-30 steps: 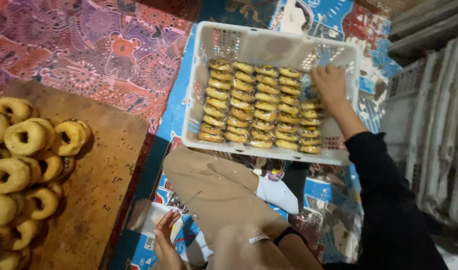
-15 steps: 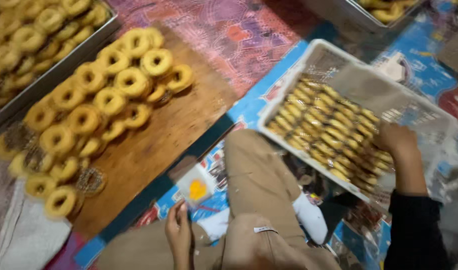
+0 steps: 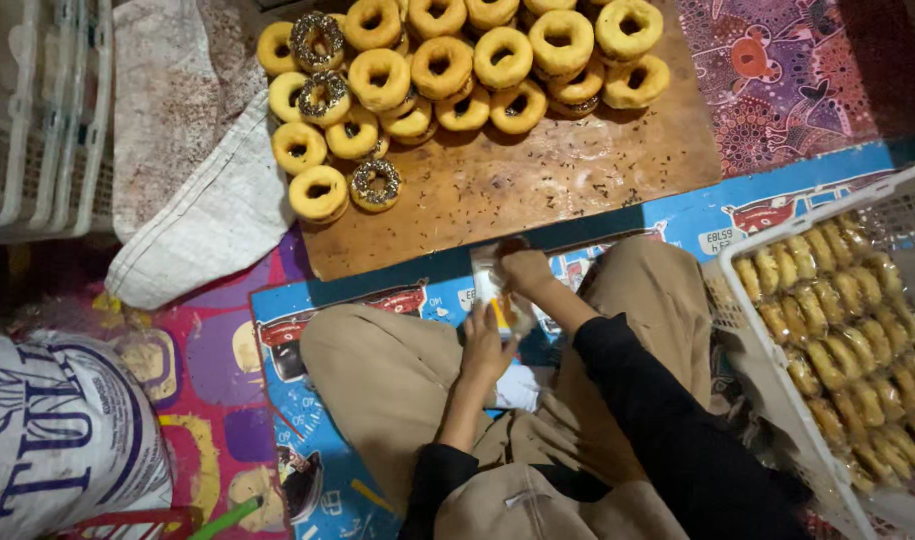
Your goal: The person sits on the floor and repeatedly picks up donuts from a wooden board, places them into small clear plastic bags, and then puts the sealed bags into a white plastic crate. The process is repeated for multiple donuts.
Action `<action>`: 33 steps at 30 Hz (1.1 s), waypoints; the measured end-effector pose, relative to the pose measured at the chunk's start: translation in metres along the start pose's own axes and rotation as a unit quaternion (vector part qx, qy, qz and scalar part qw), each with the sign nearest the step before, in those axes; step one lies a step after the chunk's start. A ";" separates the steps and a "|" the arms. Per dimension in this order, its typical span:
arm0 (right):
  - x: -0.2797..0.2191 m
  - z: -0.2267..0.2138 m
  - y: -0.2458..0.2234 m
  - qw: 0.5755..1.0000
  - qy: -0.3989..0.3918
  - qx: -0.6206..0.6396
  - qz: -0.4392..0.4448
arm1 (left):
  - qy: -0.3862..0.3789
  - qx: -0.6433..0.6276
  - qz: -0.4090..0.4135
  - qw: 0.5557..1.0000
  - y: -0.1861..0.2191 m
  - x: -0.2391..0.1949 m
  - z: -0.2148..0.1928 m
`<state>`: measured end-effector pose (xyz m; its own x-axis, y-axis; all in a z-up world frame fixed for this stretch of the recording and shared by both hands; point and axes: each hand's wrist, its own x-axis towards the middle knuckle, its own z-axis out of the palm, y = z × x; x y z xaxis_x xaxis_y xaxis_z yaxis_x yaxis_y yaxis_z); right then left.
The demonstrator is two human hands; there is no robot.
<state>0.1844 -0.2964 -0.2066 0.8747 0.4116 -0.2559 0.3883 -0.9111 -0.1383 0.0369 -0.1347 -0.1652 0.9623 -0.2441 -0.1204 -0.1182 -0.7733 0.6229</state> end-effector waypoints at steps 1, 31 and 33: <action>0.004 0.014 -0.003 1.000 0.000 -0.005 -0.005 | -0.014 -0.026 0.020 0.999 -0.003 -0.001 0.002; 0.029 -0.269 -0.163 0.940 0.208 0.217 -0.159 | 0.377 -0.895 -0.079 0.227 -0.094 -0.013 -0.152; 0.086 -0.280 -0.175 0.912 0.294 0.174 -0.229 | 0.410 -0.869 -0.074 0.269 -0.107 -0.018 -0.158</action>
<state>0.2728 -0.1081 0.0632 0.6879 0.5713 0.4478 0.7258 -0.5426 -0.4228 0.0709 0.0446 -0.1077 0.7402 0.4750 -0.4760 -0.4558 0.8748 0.1642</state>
